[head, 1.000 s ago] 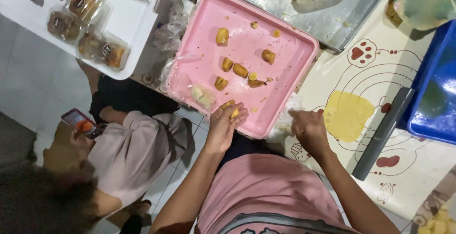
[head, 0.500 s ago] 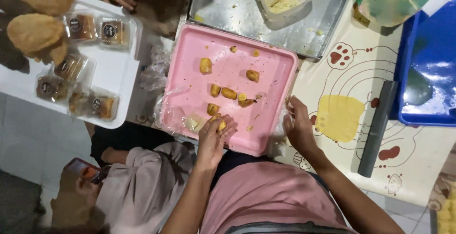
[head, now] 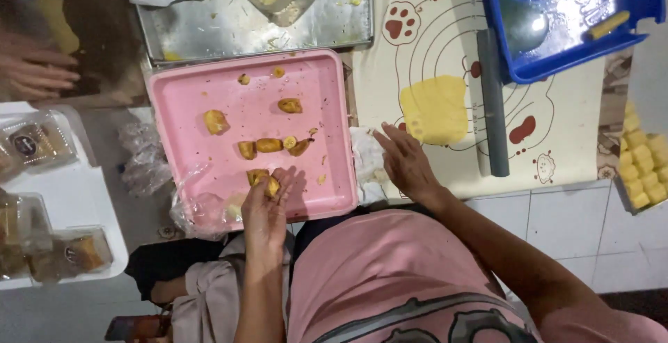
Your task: Rolling out dough, adding banana filling, and rolling into small pastries on a production mat.
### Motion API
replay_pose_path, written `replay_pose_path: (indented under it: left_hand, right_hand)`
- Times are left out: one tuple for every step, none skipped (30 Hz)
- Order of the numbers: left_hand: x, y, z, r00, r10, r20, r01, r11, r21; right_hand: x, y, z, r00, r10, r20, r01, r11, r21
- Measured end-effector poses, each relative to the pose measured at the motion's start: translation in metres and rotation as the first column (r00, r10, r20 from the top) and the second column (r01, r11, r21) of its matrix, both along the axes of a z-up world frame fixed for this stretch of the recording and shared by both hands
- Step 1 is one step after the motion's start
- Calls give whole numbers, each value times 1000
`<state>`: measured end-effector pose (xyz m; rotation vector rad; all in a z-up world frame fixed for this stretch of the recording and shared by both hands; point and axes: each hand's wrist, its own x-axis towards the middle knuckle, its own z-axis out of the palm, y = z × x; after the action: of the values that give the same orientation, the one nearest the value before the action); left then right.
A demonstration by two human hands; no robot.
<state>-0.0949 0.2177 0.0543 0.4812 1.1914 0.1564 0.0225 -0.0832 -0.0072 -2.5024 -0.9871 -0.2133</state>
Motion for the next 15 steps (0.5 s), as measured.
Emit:
replay_pose_path:
  left_hand:
    - [1,-1,-2,1000,-10,-1,10,1000,6]
    - [1,-2,-4,1000,-7,4,7,1000,11]
    - [0,-4,-5,1000,-4,8,4,1000,15]
    - [0,-3,-6,1000,-12,6,12,1000,21]
    - [-1,-4,-7,1000,-13,3,13,1000,19]
    - [-1,-6,-8,1000,-13,0,13,1000,16]
    - [-1,-7,-5,1000,-19,-3,19,1000,22]
    - [-1,-9,-1,1000,-29,-13,29,999,18]
    - [0,-10,3,999,-38,-22,39,999,14]
    - [2,-11,8,999,-44,-24,45,999,19]
    - [3,-12,13,999,-46,-24,46,999,22]
    - [5,-14,17,999,-47,-24,48,999,25]
    - [4,-13,15,998,-49,-24,50,998,26]
    - [4,-12,13,998,-53,-24,53,998,27]
    - [0,-11,12,998,-51,-31,52,998,30]
  right_hand:
    - [0,-5,-6,1000,-10,-1,10,1000,6]
    - [-1,-9,-12,1000,4,7,-4,1000,21]
    - [-3,-12,-17,1000,18,14,-19,999,35]
    - [-5,-8,-13,1000,10,12,-10,999,41]
    - [-6,-5,-7,993,21,-113,-24,1000,-21]
    - [-6,-1,-2,971,25,-238,-45,996,-79]
    - [-10,3,-3,970,21,-240,-40,996,-74]
    - [-13,8,-4,965,74,-250,-111,985,-135]
    - [-16,12,-4,957,126,-262,-181,964,-196]
    - [-16,11,-5,957,122,-263,-175,966,-190]
    - [-17,9,-5,961,180,-211,-231,941,-247]
    - [-18,7,-5,957,240,-162,-280,910,-306]
    - [-15,7,-2,958,239,-162,-278,911,-305]
    - [-12,6,0,966,233,-115,-252,946,-202]
    - [-13,6,3,971,226,-73,-232,968,-91]
